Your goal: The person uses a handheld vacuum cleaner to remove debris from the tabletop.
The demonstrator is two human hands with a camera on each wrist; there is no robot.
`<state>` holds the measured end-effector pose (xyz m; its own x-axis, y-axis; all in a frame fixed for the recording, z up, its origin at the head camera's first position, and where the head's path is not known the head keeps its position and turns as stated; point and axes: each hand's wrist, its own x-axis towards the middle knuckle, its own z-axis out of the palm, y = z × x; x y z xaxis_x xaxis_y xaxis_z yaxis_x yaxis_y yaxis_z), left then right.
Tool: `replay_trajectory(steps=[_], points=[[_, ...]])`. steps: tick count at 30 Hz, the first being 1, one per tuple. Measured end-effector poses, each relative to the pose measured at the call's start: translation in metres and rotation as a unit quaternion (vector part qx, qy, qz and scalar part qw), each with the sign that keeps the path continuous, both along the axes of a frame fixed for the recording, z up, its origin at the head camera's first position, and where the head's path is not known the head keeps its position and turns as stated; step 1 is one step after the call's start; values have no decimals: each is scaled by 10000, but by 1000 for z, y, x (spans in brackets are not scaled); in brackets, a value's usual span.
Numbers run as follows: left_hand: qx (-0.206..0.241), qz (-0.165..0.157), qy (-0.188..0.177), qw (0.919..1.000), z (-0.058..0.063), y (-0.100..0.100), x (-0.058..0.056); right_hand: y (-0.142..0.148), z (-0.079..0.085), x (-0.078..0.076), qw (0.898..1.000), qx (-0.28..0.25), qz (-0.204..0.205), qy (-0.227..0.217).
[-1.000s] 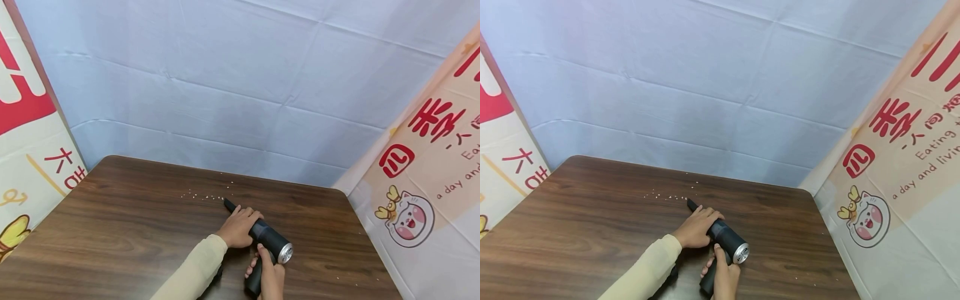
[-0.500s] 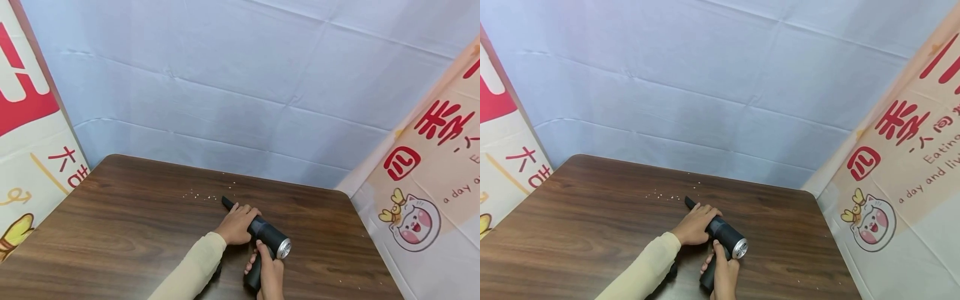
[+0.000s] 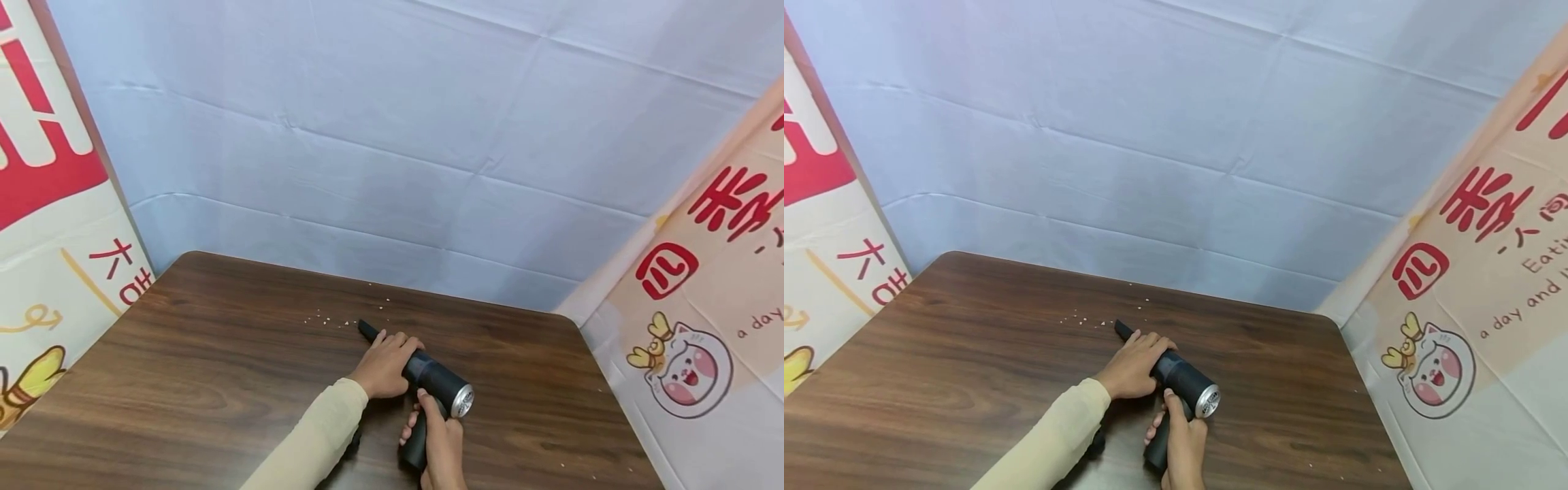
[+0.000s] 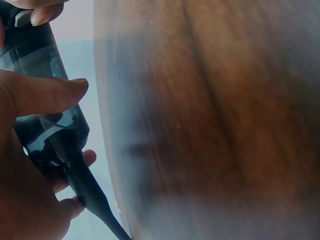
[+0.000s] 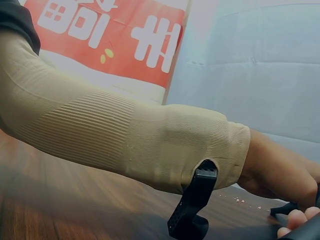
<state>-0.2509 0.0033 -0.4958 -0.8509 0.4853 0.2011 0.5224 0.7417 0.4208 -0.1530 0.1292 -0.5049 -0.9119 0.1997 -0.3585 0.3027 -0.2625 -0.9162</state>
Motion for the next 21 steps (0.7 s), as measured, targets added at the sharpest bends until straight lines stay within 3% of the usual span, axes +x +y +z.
replay_trajectory(steps=[21], points=[[74, 217, -36, 9997, -2, -14, 0, -8, 1, -6, 9996, -89, 268, -58]])
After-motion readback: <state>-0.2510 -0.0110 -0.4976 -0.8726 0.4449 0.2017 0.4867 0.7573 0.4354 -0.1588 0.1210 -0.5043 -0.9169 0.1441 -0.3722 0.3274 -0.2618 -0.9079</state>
